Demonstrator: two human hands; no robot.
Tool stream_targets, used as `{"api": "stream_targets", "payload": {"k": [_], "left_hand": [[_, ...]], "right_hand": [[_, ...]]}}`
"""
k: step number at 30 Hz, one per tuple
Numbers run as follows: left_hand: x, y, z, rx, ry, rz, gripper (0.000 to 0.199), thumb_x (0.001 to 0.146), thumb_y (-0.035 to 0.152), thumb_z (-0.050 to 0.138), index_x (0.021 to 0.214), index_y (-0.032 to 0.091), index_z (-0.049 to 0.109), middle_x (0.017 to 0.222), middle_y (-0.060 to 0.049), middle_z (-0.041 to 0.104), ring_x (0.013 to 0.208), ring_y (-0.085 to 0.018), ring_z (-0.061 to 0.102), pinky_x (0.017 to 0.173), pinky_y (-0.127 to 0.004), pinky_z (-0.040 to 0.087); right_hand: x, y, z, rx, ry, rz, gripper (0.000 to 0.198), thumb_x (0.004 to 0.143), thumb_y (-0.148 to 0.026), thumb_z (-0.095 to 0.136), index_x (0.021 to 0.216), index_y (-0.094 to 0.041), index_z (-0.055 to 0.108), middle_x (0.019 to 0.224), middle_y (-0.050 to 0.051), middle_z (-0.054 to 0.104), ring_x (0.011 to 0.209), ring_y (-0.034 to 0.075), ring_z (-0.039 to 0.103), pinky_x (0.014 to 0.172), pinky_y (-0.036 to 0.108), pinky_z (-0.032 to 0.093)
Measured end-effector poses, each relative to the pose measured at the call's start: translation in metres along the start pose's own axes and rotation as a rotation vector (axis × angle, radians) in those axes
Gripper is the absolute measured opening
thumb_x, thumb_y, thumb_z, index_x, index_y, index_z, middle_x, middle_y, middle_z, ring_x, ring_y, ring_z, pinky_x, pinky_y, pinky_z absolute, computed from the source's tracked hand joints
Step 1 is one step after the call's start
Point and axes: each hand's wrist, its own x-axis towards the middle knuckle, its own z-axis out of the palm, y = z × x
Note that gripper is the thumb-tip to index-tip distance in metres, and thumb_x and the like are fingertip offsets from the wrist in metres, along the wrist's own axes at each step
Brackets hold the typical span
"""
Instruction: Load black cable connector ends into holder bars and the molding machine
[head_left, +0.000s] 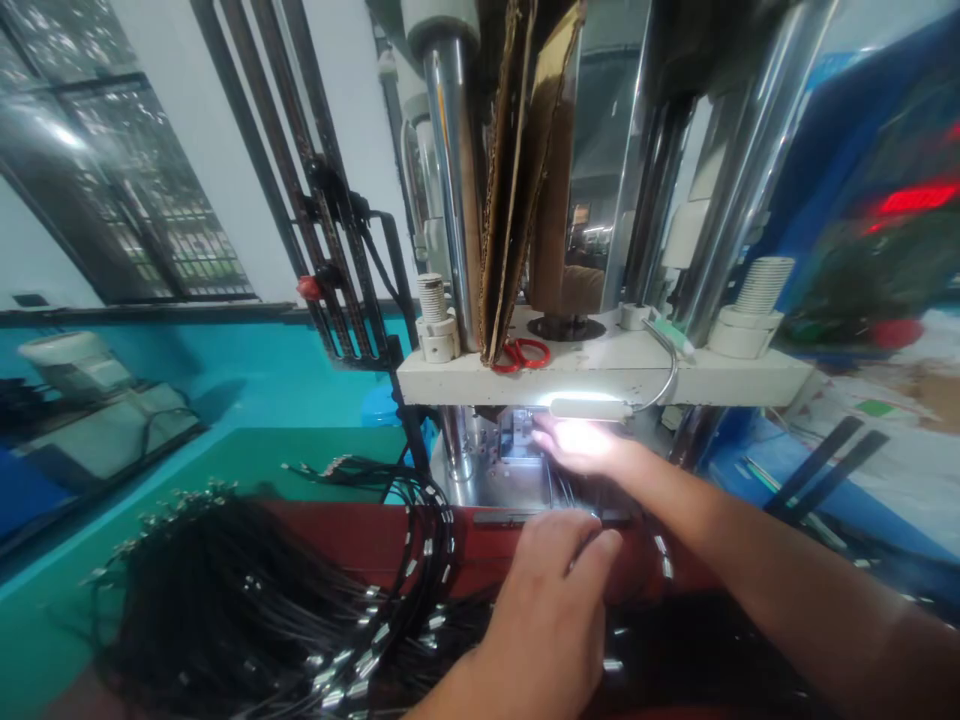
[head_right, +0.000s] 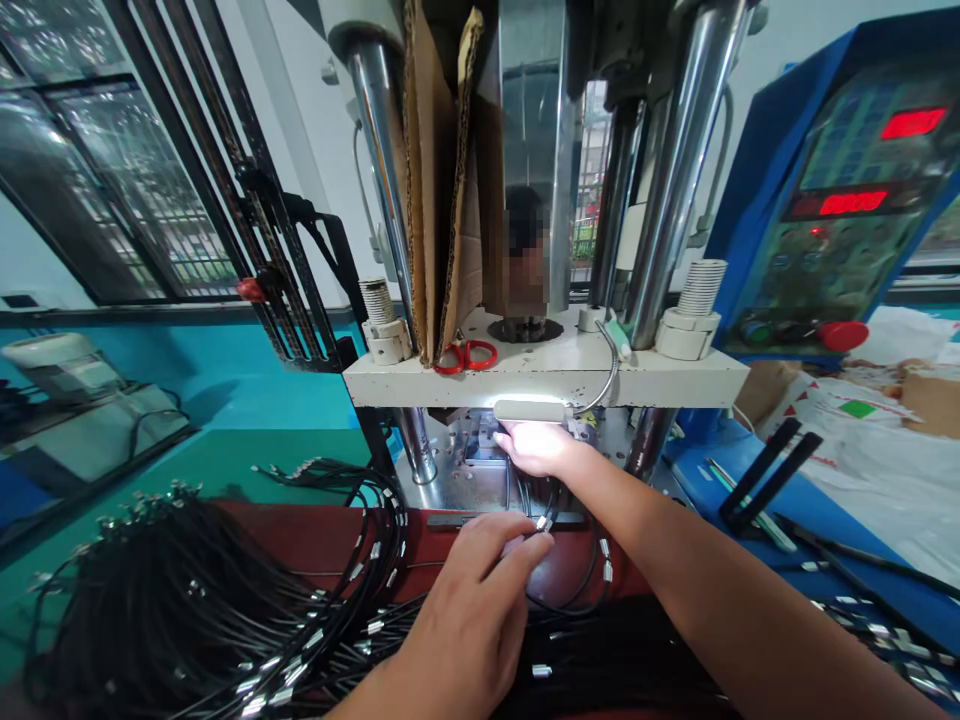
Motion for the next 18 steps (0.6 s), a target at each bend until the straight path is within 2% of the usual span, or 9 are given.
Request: {"api": "stream_targets", "payload": {"k": [6, 11, 18], "left_hand": [[-0.002, -0.003, 0.004, -0.047, -0.014, -0.03, 0.045, 0.087, 0.005, 0.039, 0.128, 0.02, 0.049, 0.126, -0.008, 0.051, 0.115, -0.019, 0.045, 0.104, -0.041, 0.043], [-0.005, -0.001, 0.005, -0.027, 0.013, 0.018, 0.047, 0.087, 0.006, 0.04, 0.131, 0.019, 0.047, 0.13, -0.008, 0.048, 0.12, -0.021, 0.042, 0.108, -0.042, 0.039], [-0.005, 0.0, 0.007, -0.048, 0.014, 0.032, 0.048, 0.086, 0.006, 0.041, 0.131, 0.019, 0.047, 0.128, -0.008, 0.05, 0.118, -0.021, 0.044, 0.106, -0.042, 0.041]], "right_hand": [[-0.002, -0.011, -0.008, 0.001, 0.018, -0.001, 0.057, 0.097, -0.049, 0.027, 0.135, -0.013, 0.05, 0.119, 0.018, 0.064, 0.111, 0.031, 0.059, 0.093, 0.041, 0.043], [-0.004, -0.013, -0.004, 0.017, 0.047, -0.038, 0.06, 0.097, -0.046, 0.032, 0.144, -0.009, 0.039, 0.135, 0.019, 0.054, 0.122, 0.03, 0.052, 0.102, 0.039, 0.038], [0.003, -0.014, 0.005, 0.052, 0.046, -0.065, 0.059, 0.099, -0.046, 0.032, 0.139, -0.005, 0.045, 0.137, 0.02, 0.051, 0.126, 0.029, 0.048, 0.105, 0.037, 0.035]]}}
